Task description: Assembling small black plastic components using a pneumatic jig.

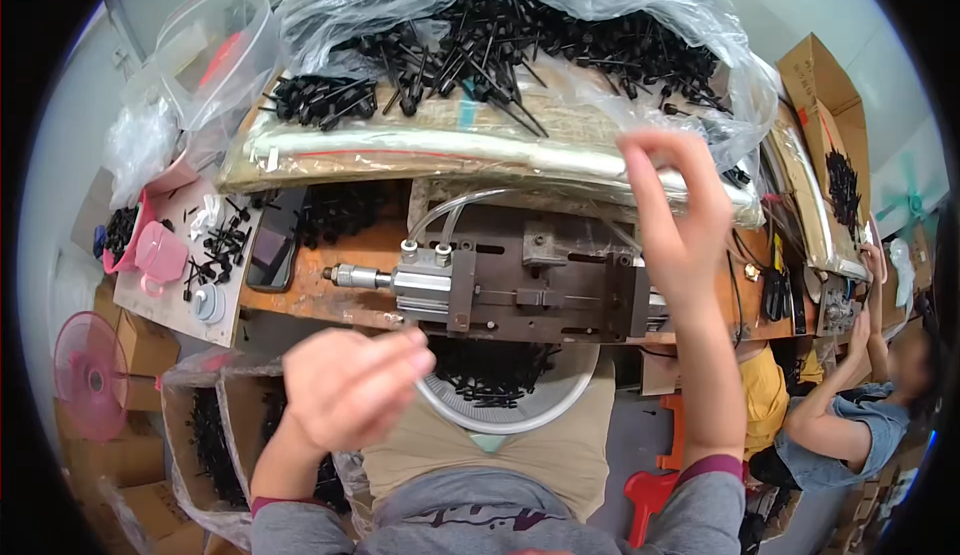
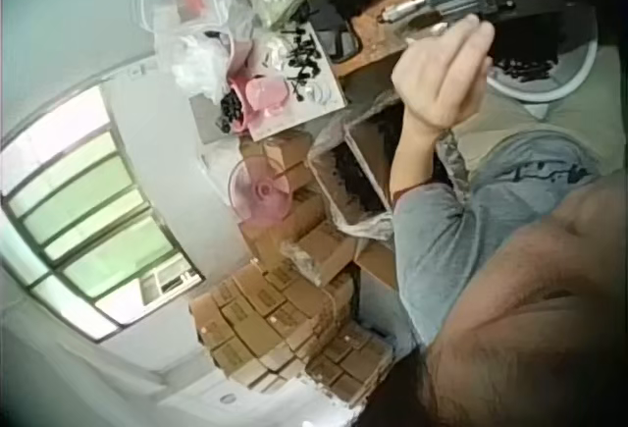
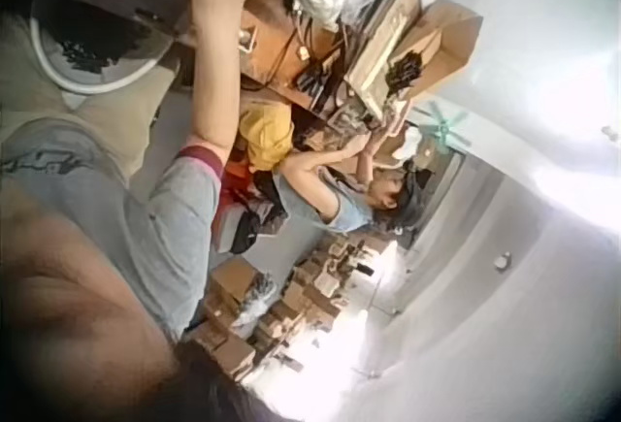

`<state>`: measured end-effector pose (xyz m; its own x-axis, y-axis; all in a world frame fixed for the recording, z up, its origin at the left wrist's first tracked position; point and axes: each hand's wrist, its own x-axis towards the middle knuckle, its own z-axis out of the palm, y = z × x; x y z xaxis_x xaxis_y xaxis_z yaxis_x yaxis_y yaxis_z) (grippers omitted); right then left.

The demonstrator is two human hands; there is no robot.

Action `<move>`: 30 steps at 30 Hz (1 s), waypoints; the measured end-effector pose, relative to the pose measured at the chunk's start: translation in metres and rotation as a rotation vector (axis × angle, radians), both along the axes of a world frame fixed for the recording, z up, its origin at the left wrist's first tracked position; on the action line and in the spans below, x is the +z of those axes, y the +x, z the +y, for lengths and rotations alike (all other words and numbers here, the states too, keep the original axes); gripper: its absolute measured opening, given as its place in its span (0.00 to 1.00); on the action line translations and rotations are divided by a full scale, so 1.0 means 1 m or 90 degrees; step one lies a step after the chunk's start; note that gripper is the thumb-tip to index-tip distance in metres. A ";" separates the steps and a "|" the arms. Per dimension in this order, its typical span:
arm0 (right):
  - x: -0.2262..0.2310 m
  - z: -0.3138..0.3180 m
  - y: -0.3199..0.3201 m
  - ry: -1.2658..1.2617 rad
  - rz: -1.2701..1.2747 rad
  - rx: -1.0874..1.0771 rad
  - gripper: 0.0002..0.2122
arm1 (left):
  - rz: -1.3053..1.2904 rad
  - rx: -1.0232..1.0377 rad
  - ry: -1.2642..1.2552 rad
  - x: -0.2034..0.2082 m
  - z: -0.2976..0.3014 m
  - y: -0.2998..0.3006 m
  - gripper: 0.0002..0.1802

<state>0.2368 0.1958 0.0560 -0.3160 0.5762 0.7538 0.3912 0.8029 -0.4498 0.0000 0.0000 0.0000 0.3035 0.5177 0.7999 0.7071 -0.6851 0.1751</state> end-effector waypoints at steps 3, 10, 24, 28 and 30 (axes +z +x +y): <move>0.017 0.033 -0.029 0.057 -0.115 0.010 0.09 | -0.084 -0.051 -0.012 -0.018 -0.003 0.032 0.17; 0.010 0.114 -0.145 -0.253 -0.332 -0.221 0.54 | -0.191 -0.135 -0.089 -0.040 -0.012 0.063 0.20; 0.001 0.158 -0.092 -0.171 -0.427 0.003 0.31 | -0.253 -0.085 -0.186 -0.068 -0.025 0.068 0.15; 0.008 0.156 -0.057 -0.166 -0.461 0.116 0.29 | -0.255 -0.114 -0.180 -0.069 -0.020 0.074 0.17; 0.011 0.150 -0.051 -0.186 -0.491 0.147 0.28 | -0.248 -0.114 -0.187 -0.070 -0.020 0.073 0.17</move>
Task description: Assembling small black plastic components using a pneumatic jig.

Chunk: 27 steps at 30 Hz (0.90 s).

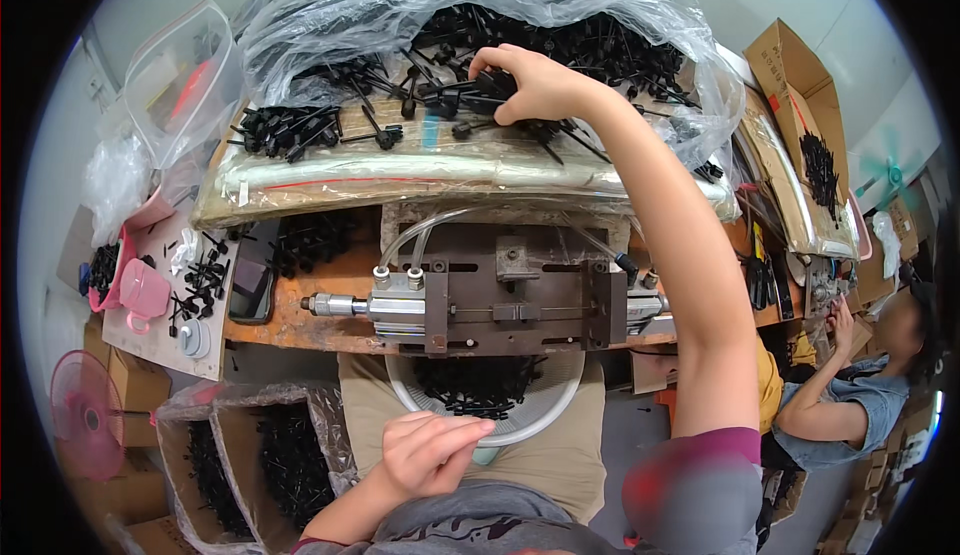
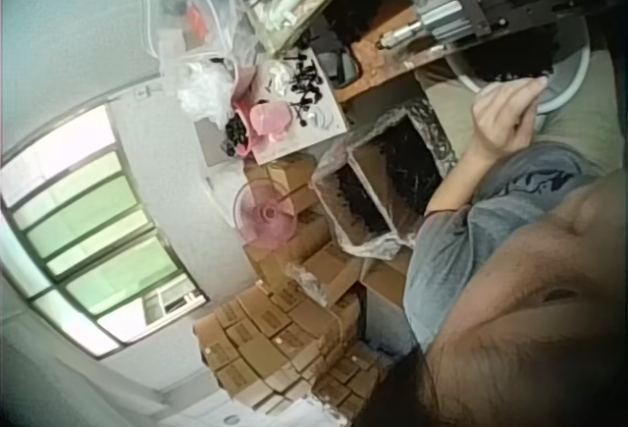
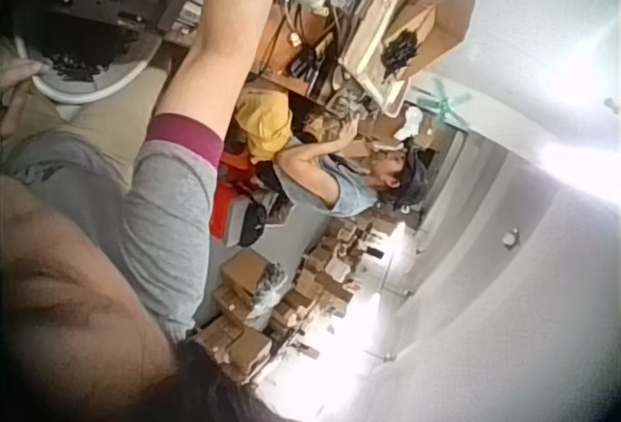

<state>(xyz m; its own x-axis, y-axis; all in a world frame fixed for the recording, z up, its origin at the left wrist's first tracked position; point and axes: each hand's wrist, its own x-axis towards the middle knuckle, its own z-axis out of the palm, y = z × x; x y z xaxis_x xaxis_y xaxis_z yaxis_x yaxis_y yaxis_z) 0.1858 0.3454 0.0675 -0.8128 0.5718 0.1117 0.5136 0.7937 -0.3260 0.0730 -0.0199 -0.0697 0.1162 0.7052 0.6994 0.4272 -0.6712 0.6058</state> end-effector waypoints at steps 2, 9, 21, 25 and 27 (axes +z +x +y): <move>0.013 -0.012 0.007 -0.027 -0.045 0.018 0.28 | 0.002 -0.006 -0.002 0.000 0.000 0.000 0.18; 0.017 -0.041 0.045 0.261 0.092 -0.034 0.26 | -0.010 0.019 0.005 0.003 0.001 0.002 0.17; 0.018 -0.069 0.061 0.142 0.084 -0.186 0.08 | 0.010 -0.014 -0.006 0.008 0.006 0.007 0.17; 0.031 -0.066 0.083 0.041 0.233 -0.303 0.11 | 0.037 0.012 -0.010 0.013 0.008 0.002 0.17; 0.036 -0.077 0.092 -0.094 0.368 -0.308 0.13 | 0.027 0.043 0.012 0.021 0.016 0.001 0.18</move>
